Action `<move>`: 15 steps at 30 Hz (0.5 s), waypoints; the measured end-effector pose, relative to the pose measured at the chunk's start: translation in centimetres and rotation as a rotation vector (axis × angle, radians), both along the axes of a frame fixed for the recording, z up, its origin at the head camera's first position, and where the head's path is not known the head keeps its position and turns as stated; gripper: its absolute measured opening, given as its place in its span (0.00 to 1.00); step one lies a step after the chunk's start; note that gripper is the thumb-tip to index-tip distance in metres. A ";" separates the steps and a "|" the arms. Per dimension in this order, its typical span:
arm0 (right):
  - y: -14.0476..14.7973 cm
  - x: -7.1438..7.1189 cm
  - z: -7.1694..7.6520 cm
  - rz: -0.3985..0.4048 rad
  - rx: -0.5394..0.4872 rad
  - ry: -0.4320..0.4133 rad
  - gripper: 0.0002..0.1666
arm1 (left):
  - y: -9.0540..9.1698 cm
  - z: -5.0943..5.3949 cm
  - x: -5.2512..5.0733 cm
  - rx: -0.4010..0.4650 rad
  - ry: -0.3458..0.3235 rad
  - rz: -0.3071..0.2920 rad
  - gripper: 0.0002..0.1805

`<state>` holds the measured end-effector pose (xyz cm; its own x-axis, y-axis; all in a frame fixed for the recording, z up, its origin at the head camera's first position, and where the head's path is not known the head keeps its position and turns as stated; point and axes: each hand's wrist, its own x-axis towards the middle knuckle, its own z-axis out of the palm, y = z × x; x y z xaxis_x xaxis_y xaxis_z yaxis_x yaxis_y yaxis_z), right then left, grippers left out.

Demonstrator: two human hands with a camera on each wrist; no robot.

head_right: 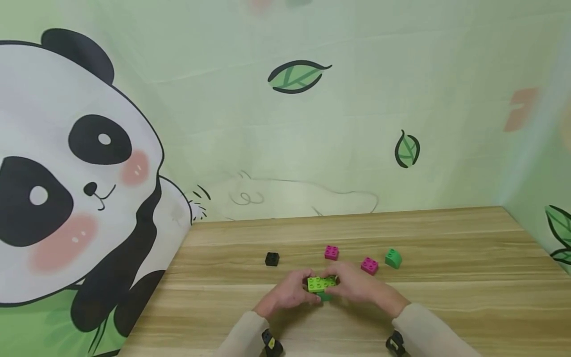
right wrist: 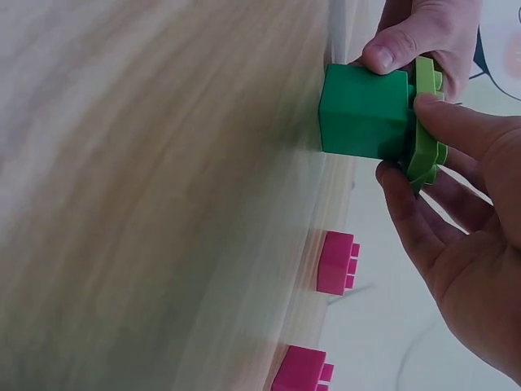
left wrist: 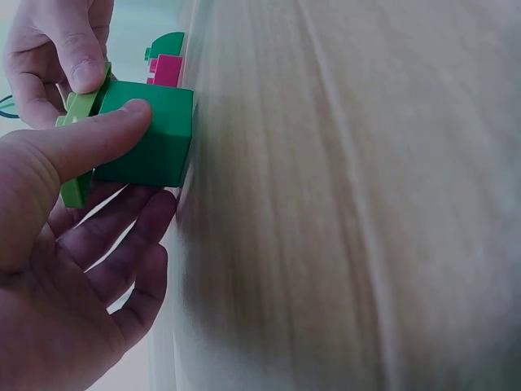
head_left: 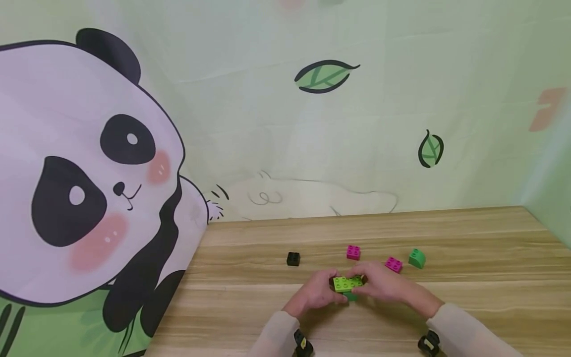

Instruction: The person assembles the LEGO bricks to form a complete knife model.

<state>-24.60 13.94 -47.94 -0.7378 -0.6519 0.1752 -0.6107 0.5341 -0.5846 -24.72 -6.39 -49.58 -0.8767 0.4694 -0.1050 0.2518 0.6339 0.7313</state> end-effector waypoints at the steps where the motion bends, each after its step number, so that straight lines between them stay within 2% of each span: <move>1: 0.0 0.0 0.0 0.004 0.003 0.013 0.17 | 0.0 0.0 0.0 -0.001 0.004 0.000 0.17; 8: -0.2 0.1 0.1 0.009 0.036 0.072 0.17 | 0.0 0.2 0.3 -0.008 0.008 0.001 0.17; 15: -0.1 0.0 0.1 -0.009 0.031 0.026 0.17 | -0.1 0.2 0.2 -0.008 0.016 -0.005 0.17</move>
<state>-24.58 13.81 -47.80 -0.7392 -0.6506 0.1743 -0.6205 0.5571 -0.5519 -24.51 -6.46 -49.42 -0.8761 0.4726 -0.0951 0.2661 0.6386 0.7220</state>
